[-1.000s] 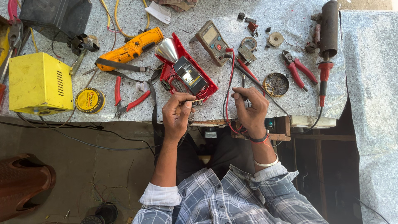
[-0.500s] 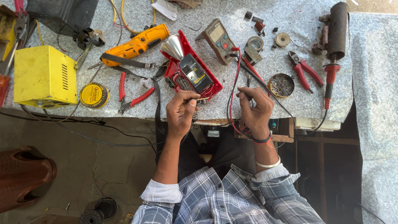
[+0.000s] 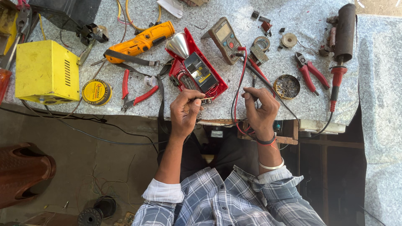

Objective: The person solders wires to a small green circuit board using a soldering iron and solder wire. They then use a multimeter to test the connections and trim excess wire with pliers.

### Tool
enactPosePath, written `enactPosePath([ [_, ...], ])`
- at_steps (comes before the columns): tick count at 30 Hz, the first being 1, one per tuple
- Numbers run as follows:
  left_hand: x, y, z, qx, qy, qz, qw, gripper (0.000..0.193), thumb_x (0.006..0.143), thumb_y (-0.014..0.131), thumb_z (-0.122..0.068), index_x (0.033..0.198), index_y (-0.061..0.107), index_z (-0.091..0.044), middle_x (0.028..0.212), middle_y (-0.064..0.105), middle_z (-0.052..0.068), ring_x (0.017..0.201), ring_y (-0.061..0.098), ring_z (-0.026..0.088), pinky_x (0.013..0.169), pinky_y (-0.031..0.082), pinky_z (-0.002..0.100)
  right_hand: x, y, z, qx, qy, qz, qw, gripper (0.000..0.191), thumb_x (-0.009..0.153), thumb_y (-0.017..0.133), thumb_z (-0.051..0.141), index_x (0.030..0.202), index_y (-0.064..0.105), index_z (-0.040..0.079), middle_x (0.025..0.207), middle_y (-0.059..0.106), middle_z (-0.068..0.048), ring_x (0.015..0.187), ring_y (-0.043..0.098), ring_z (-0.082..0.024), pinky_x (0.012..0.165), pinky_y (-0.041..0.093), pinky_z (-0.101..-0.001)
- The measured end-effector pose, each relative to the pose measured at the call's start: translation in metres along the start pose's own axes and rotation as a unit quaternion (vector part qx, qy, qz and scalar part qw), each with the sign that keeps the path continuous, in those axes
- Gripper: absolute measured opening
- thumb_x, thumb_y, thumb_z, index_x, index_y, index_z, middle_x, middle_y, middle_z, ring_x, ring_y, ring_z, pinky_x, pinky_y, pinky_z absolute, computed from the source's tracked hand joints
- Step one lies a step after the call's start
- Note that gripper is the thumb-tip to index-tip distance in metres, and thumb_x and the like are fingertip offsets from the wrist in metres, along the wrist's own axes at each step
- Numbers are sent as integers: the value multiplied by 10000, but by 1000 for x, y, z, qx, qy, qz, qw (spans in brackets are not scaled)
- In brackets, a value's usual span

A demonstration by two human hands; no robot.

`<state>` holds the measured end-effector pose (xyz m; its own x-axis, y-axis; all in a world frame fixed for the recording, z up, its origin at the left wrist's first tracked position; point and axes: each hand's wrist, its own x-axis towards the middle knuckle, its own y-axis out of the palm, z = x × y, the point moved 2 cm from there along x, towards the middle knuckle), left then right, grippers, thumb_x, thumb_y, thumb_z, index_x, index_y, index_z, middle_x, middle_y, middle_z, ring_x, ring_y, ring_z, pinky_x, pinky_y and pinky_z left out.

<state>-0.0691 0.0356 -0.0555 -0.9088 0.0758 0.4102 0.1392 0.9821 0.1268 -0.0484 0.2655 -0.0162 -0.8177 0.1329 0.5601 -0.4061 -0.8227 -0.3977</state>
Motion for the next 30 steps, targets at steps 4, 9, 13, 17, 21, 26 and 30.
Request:
enactPosePath([
  [4,-1,0,0,6,-1,-2,1000,238,1070,611,-215,1091,685,11,1109,658,86,866,683,86,721,641,241,0,0,0,3,-4,-1,1000,93,994,710,23,1076,743,-7,866,735,-80,750,662,-127,698,512,-265],
  [9,-1,-1,1,-6,1,1,1000,237,1071,615,-208,1102,681,17,1113,655,88,869,679,85,724,638,244,-1,0,-1,14,-2,-3,1000,93,996,720,30,1079,738,-9,859,725,-82,750,659,-131,696,509,-267],
  [13,-1,-1,2,4,1,-1,1000,234,1067,612,-202,1094,684,19,1114,656,89,871,686,89,723,642,245,-1,0,-1,7,-3,-2,1000,91,996,713,24,1077,740,-6,855,728,-81,748,661,-131,696,508,-268],
  [17,-1,-1,3,1,1,-1,1000,234,1068,612,-200,1098,683,21,1115,654,90,872,687,94,726,645,250,0,0,0,5,-4,-3,1000,90,995,715,22,1076,742,-5,856,729,-80,748,662,-131,697,509,-269],
  [21,-2,-1,2,-2,4,-2,1000,238,1071,610,-203,1101,682,22,1118,651,92,879,685,99,732,644,253,0,1,0,3,-4,-2,1000,91,990,717,18,1073,744,-5,852,728,-80,743,659,-127,690,507,-267],
  [26,-2,-1,3,14,8,-3,1000,242,1069,609,-215,1088,687,13,1095,663,88,848,692,95,714,647,247,-1,0,-1,3,-3,0,1000,91,989,712,13,1072,744,-6,857,730,-77,745,660,-125,689,508,-265],
  [30,-1,-1,4,9,10,-2,1000,239,1070,613,-219,1086,688,8,1088,668,87,834,691,93,711,642,247,-1,0,-1,2,-6,1,1000,93,987,714,13,1072,743,-10,858,728,-79,745,659,-127,689,507,-266],
])
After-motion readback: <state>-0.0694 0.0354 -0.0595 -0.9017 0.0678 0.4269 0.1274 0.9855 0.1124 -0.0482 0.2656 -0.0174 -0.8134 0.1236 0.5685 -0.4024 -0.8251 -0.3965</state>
